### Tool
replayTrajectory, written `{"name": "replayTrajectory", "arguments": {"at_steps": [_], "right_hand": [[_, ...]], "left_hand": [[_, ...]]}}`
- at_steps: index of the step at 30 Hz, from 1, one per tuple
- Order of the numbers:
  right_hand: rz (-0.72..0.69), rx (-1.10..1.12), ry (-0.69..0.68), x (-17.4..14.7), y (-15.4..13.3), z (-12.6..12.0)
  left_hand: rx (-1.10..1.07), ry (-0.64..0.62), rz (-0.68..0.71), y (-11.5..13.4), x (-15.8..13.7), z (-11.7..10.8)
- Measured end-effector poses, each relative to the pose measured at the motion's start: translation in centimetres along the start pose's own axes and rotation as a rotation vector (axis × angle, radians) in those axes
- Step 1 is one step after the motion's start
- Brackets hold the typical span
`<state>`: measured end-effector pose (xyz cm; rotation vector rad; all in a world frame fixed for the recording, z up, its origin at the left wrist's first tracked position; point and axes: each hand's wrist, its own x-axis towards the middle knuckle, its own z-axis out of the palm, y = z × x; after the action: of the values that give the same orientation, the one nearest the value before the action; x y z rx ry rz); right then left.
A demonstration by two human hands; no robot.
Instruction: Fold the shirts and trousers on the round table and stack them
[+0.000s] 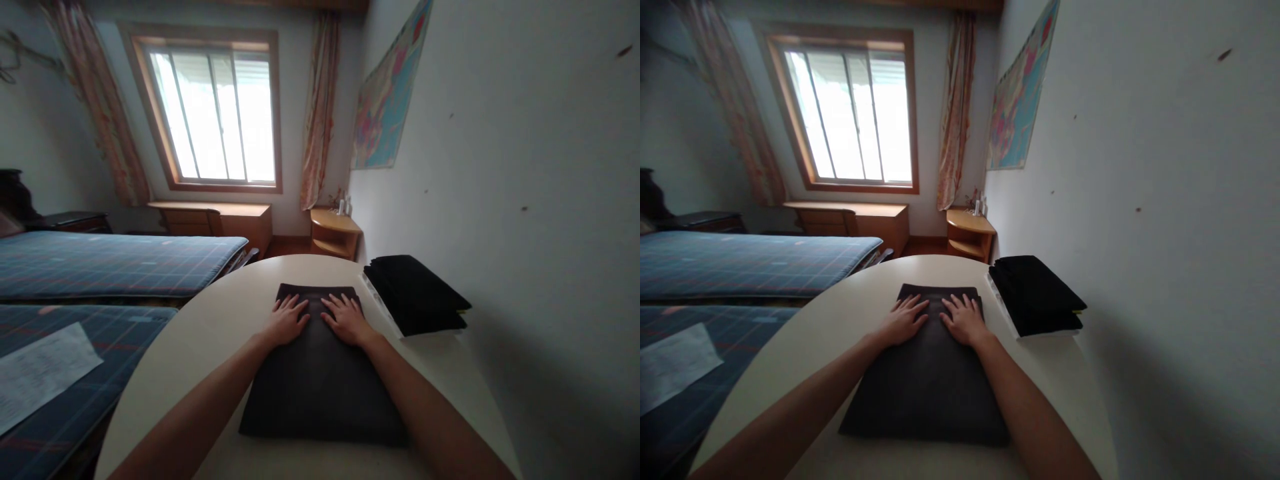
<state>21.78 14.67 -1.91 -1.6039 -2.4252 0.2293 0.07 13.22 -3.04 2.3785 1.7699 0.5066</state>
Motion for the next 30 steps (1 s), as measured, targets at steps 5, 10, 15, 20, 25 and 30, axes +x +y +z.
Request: {"name": "replayTrajectory", "arguments": {"at_steps": [5,10,15,20,25,30], "right_hand": [[0.223,-0.056,-0.055,-1.2,-0.5,-0.2],[0.078,-0.047,-0.045,-4.3,-4.8,-0.9],[-0.078,0.07,-0.123,-7.8,-8.2,-0.1],[0.075,0.033,-0.08,-9.3,-7.6,0.7],[-0.317,0.071,-0.062,-11.5,-9.0,-0.5],[-0.696,0.15,-0.205,-13.3,-11.6,-0.9]], "left_hand": [[0.035,-0.071,-0.125,-0.5,-1.4,-0.6],[0.045,-0.032,-0.031,0.1,-4.1,-1.5],[-0.063,-0.02,0.065,-0.2,-6.2,-0.2],[-0.231,0.082,0.025,-2.0,-6.2,0.8],[-0.456,0.195,0.011,-2.8,-6.1,0.9],[-0.658,0.208,-0.005,-2.8,-6.4,0.2]]}}
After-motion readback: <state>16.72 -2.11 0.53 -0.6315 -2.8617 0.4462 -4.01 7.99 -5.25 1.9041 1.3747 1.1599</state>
